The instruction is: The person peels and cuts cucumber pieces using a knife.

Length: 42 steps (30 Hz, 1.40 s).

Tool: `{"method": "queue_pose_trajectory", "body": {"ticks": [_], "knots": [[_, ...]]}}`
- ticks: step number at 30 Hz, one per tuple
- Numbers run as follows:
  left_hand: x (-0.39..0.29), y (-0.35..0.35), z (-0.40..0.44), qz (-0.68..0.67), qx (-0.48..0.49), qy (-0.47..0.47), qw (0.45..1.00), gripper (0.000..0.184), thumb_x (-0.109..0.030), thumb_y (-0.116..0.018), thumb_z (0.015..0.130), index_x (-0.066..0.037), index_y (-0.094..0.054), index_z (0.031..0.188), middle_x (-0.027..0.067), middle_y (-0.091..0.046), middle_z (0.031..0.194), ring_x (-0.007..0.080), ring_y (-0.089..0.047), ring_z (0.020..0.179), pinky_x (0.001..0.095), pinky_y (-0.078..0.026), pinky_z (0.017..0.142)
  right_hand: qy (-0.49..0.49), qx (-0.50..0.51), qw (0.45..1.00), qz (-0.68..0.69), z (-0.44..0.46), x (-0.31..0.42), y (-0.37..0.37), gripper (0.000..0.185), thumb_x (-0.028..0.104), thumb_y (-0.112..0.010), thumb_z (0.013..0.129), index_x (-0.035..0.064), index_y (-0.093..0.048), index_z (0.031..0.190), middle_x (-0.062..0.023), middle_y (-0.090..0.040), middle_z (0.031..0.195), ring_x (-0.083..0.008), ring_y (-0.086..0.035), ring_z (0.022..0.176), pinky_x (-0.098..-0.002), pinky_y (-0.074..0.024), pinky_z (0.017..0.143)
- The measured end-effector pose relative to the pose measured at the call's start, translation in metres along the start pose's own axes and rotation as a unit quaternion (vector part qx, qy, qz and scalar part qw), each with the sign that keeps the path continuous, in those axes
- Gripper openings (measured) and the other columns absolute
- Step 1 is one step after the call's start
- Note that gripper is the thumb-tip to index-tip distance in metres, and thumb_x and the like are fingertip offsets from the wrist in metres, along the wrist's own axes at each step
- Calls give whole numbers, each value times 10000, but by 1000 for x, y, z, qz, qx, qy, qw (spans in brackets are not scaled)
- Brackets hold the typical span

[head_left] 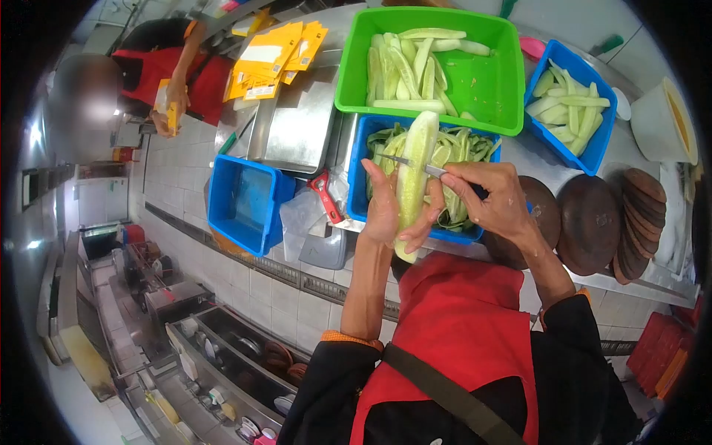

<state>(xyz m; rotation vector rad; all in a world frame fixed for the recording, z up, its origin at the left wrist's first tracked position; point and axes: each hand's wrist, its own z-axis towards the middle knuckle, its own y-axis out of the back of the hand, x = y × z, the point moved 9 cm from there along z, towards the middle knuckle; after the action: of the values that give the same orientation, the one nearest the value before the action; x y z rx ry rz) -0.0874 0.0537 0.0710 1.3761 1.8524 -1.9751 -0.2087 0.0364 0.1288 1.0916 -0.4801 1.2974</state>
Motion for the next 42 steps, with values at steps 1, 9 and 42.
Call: {"method": "queue_pose_trajectory", "body": {"ticks": [1, 9, 42], "knots": [[1, -7, 1, -8, 69, 3, 998, 1100, -900, -124, 810, -49, -250, 1496, 145, -538, 668, 116, -394, 300, 256, -388, 237, -1, -2, 1000, -1, 2, 0, 3, 153, 120, -708, 906, -25, -725, 953, -163, -709, 782, -256, -697, 644, -333, -515, 588], [-5, -20, 6, 107, -3, 50, 993, 1088, -899, -160, 816, -75, -229, 1523, 159, -583, 790, 189, -494, 354, 337, -501, 306, -269, 75, 900, 335, -4, -50, -27, 204, 173, -649, 989, -3, -670, 1089, -16, -647, 647, -39, -517, 518, -214, -380, 449], [-47, 11, -9, -51, -204, -206, 956, 1175, -877, -242, 847, 121, -420, 1443, 228, -542, 1403, 297, -496, 1328, 406, -359, 1138, -79, -40, 995, 44, -3, -20, -20, 136, 139, -688, 917, 5, -711, 909, -165, -639, 708, -328, -606, 570, -377, -462, 544]]}}
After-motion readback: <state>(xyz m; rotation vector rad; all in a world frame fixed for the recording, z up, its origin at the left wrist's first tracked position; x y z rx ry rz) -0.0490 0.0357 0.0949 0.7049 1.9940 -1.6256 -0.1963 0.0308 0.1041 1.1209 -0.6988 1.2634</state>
